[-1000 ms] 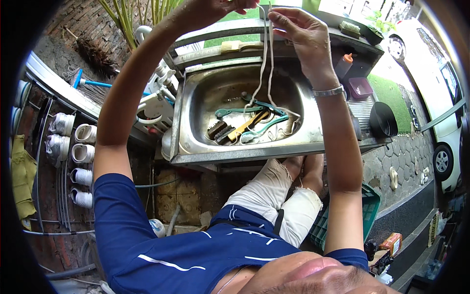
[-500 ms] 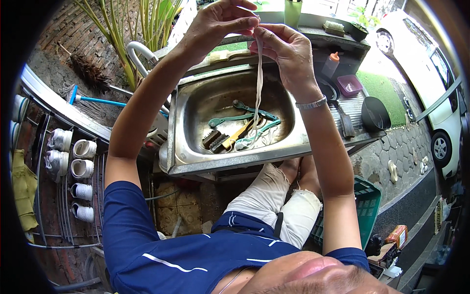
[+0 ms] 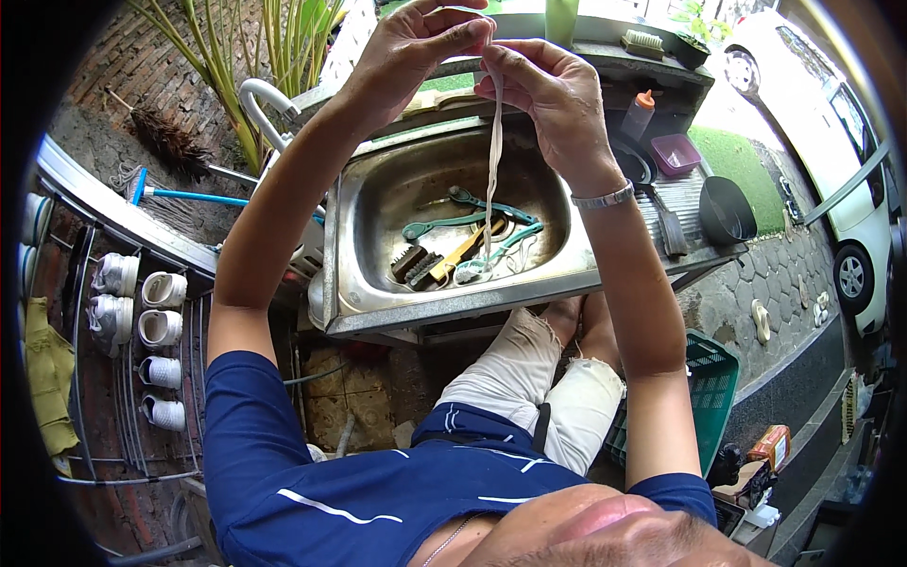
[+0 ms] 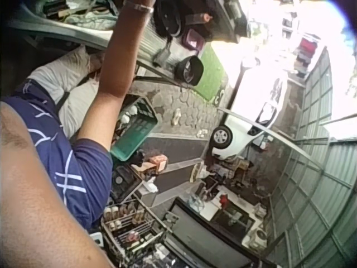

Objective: Cleaning white shoelaces in a sink using a brush and soapy water.

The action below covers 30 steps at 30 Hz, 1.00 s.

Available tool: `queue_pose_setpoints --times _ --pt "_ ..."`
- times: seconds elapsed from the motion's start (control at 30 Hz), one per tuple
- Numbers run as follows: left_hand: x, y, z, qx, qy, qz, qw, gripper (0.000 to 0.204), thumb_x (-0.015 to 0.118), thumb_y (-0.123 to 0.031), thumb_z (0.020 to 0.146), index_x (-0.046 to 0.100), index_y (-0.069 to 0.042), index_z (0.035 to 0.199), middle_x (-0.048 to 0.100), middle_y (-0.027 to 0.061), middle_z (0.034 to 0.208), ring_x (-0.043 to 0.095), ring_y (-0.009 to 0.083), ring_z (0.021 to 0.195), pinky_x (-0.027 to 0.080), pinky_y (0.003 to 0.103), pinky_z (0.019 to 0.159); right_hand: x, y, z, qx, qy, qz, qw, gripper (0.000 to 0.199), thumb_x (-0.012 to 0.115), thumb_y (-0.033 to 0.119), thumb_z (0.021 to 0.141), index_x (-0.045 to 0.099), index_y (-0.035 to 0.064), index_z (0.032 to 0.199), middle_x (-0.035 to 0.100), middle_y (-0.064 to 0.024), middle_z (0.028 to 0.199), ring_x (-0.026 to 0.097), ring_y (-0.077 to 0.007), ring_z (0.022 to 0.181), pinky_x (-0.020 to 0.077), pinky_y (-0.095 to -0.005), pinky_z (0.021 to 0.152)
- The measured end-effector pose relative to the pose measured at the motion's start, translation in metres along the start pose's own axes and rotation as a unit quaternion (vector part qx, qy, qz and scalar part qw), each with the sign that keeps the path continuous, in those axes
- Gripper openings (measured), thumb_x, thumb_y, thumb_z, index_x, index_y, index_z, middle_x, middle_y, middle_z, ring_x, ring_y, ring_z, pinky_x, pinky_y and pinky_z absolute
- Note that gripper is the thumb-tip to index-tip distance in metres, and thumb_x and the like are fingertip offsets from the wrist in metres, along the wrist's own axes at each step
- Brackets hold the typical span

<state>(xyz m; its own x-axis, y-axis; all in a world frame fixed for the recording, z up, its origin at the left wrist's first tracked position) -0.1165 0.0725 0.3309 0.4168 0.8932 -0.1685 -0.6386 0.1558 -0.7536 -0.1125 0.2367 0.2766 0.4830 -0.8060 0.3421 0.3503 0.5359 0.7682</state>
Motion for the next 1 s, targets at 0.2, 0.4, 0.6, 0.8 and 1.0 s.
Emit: queue_pose_setpoints --times 0.2,0.4,0.6,0.8,1.0 --pt "0.007 -0.005 -0.008 -0.11 -0.068 0.022 0.991 0.048 0.076 -0.022 0.091 0.052 0.001 0.126 0.068 0.0063 0.099 0.065 0.0143 0.096 0.052 0.031 0.088 0.001 -0.002 -0.003 -0.006 0.007 0.001 1.0 0.031 0.075 0.021 0.091 0.071 -0.0046 0.107 0.073 -0.0095 0.089 0.072 -0.0148 0.074 0.0608 -0.027 0.072" --pt "-0.003 0.009 -0.005 -0.05 -0.036 -0.111 0.992 0.048 0.07 -0.028 0.095 0.049 -0.005 0.131 0.065 0.0075 0.108 0.064 0.016 0.098 0.054 0.035 0.088 -0.002 0.003 0.01 -0.025 0.086 -0.165 0.982 0.031 0.072 0.026 0.094 0.071 -0.0004 0.11 0.074 -0.0076 0.094 0.071 -0.0145 0.081 0.0589 -0.0273 0.075" --pt "0.027 0.072 -0.042 -0.242 0.002 -0.191 0.951 0.055 0.052 -0.049 0.102 0.052 -0.005 0.136 0.063 0.0021 0.092 0.063 0.0125 0.085 0.054 0.038 0.085 -0.04 0.037 0.094 -0.086 -0.058 -0.218 0.97 0.02 0.065 0.022 0.099 0.076 0.0054 0.104 0.071 -0.0027 0.088 0.062 -0.0095 0.076 0.0524 -0.0245 0.066" --pt "-0.044 0.068 -0.042 -0.247 -0.1 -0.025 0.963 0.025 0.057 -0.029 0.101 0.063 -0.005 0.1 0.045 -0.0053 0.062 0.042 0.0054 0.05 0.036 0.024 0.046 -0.177 0.064 0.072 -0.031 -0.239 -0.233 0.942 0.03 0.068 0.028 0.097 0.071 0.0039 0.114 0.071 -0.0082 0.093 0.062 -0.0112 0.077 0.0535 -0.0275 0.069" --pt "-0.121 0.031 -0.011 -0.25 -0.174 0.017 0.952 0.016 0.063 -0.028 0.097 0.066 -0.012 0.098 0.032 -0.01 0.062 0.03 0.0047 0.048 0.025 0.023 0.045 -0.281 0.001 0.004 0.103 -0.379 -0.006 0.92 0.021 0.067 0.022 0.097 0.071 0.005 0.109 0.073 -0.0089 0.098 0.068 -0.02 0.083 0.0591 -0.0294 0.071"
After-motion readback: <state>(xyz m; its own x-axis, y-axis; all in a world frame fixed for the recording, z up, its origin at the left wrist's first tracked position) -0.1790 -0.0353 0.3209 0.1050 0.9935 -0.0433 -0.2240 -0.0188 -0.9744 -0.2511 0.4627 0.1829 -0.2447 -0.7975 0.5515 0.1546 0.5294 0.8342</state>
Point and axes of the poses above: each hand's wrist, its own z-axis towards the middle knuckle, its own x-axis out of the palm, y = z × x, the point moved 3 cm from there along z, towards the middle knuckle
